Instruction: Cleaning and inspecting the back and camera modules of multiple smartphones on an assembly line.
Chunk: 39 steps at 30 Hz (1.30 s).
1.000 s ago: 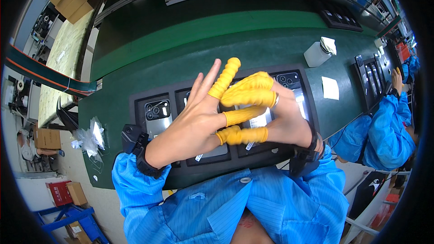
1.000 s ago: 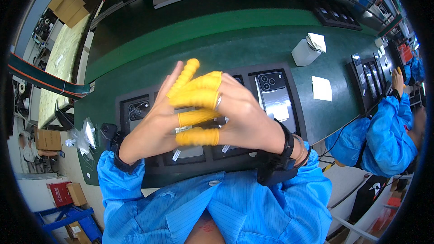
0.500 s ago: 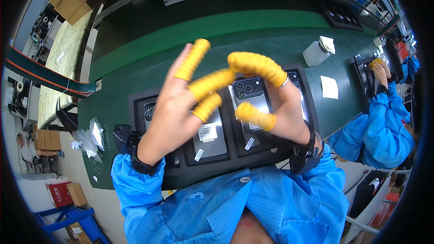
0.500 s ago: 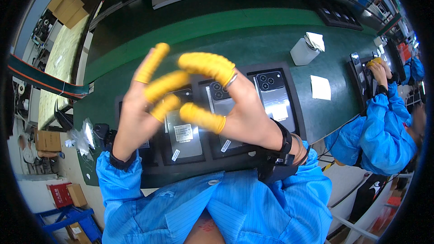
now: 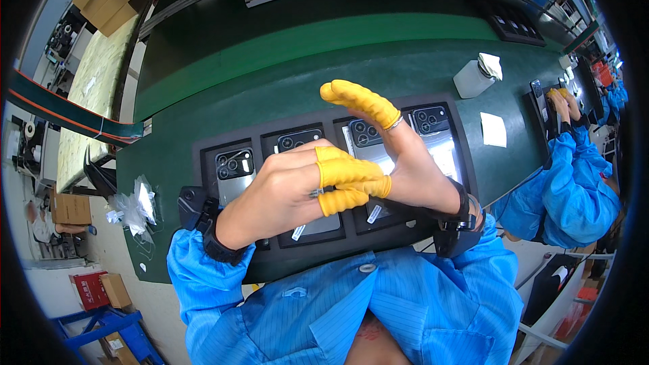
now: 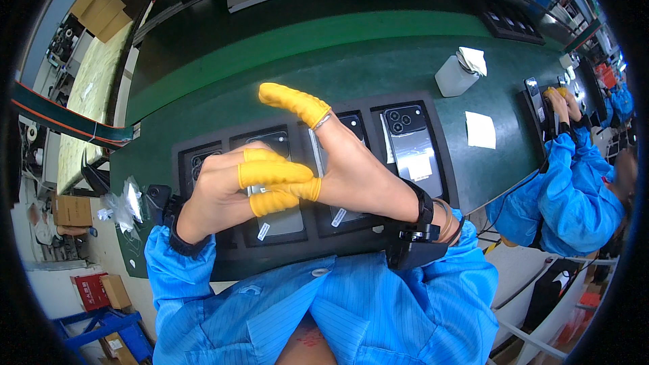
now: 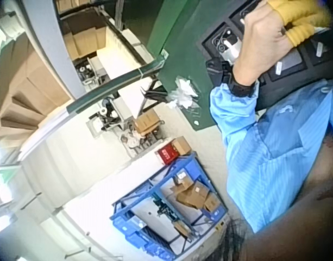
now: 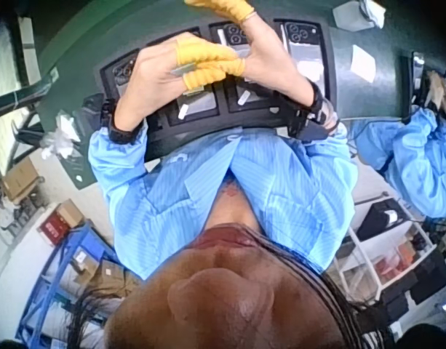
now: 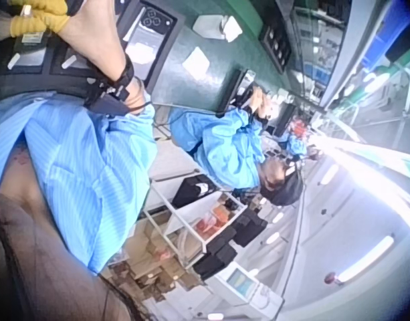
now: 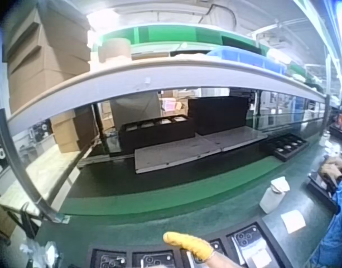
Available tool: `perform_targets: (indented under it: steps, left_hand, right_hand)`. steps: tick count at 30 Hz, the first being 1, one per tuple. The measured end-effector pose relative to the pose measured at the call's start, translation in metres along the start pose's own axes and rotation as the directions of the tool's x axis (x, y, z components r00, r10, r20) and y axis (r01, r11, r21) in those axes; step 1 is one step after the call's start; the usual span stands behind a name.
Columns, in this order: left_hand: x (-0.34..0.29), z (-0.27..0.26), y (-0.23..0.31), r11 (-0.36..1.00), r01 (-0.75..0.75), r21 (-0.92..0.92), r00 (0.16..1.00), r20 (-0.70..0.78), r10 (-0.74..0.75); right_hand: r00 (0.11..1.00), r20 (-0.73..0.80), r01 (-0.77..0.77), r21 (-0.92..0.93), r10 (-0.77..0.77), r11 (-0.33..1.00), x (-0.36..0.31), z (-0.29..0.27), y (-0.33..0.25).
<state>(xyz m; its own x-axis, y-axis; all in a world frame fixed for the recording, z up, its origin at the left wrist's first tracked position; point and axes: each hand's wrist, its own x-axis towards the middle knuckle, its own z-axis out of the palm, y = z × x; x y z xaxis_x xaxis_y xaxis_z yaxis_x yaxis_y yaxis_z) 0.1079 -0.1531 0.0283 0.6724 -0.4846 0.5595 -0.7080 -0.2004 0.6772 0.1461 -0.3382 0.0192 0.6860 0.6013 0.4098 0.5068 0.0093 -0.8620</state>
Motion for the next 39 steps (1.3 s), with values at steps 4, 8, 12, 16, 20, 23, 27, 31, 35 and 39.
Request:
perform_targets:
  steps: [4, 8, 12, 16, 20, 23, 27, 31, 35, 39]
  left_hand:
    - [-0.003, 0.003, -0.001, 0.999, 0.006, 0.048, 0.999, 0.040, -0.008]
    - [0.008, -0.003, 0.007, 0.957, -0.073, 0.279, 0.992, 0.116, 0.042]
    - [0.006, -0.007, 0.008, 0.942, 0.029, 0.334, 0.947, -0.312, 0.081]
    - [-0.001, -0.003, 0.007, 0.865, -0.058, 0.499, 0.978, -0.146, 0.150]
    - [-0.002, 0.013, 0.003, 0.847, -0.039, 0.530, 0.973, -0.173, 0.153]
    - [-0.003, 0.017, 0.002, 0.827, -0.033, 0.561, 0.965, -0.199, 0.173]
    - [-0.002, 0.015, -0.002, 0.896, 0.001, 0.444, 0.974, -0.202, 0.099]
    - [-0.002, 0.014, -0.006, 0.977, 0.022, 0.214, 0.984, -0.178, 0.017]
    - [-0.004, 0.026, -0.003, 0.945, -0.071, 0.318, 0.975, -0.179, 0.134]
    - [-0.003, 0.020, 0.002, 0.928, -0.083, 0.363, 0.975, -0.164, 0.151]
  right_hand:
    - [0.998, 0.059, -0.007, -0.189, 0.019, 0.982, 0.001, 0.001, -0.001]
    - [0.999, -0.019, -0.028, -0.138, 0.026, 0.990, -0.003, 0.006, 0.004]
    - [0.970, -0.234, 0.055, -0.055, -0.067, 0.997, 0.000, 0.007, 0.010]
    - [0.961, -0.269, 0.021, -0.131, -0.056, 0.991, -0.001, 0.011, 0.012]
    - [0.963, -0.255, 0.034, -0.190, -0.083, 0.981, -0.003, 0.015, 0.014]
    - [0.967, -0.238, 0.032, -0.219, -0.085, 0.975, -0.004, 0.017, 0.013]
    - [0.971, -0.230, 0.017, -0.221, -0.069, 0.975, -0.003, 0.017, 0.013]
    - [0.970, -0.238, -0.005, -0.212, -0.047, 0.977, -0.002, 0.016, 0.012]
    - [0.967, -0.152, 0.069, -0.621, -0.206, 0.781, 0.001, 0.013, 0.008]
    - [0.959, -0.277, -0.008, -0.255, -0.065, 0.967, 0.000, 0.013, 0.013]
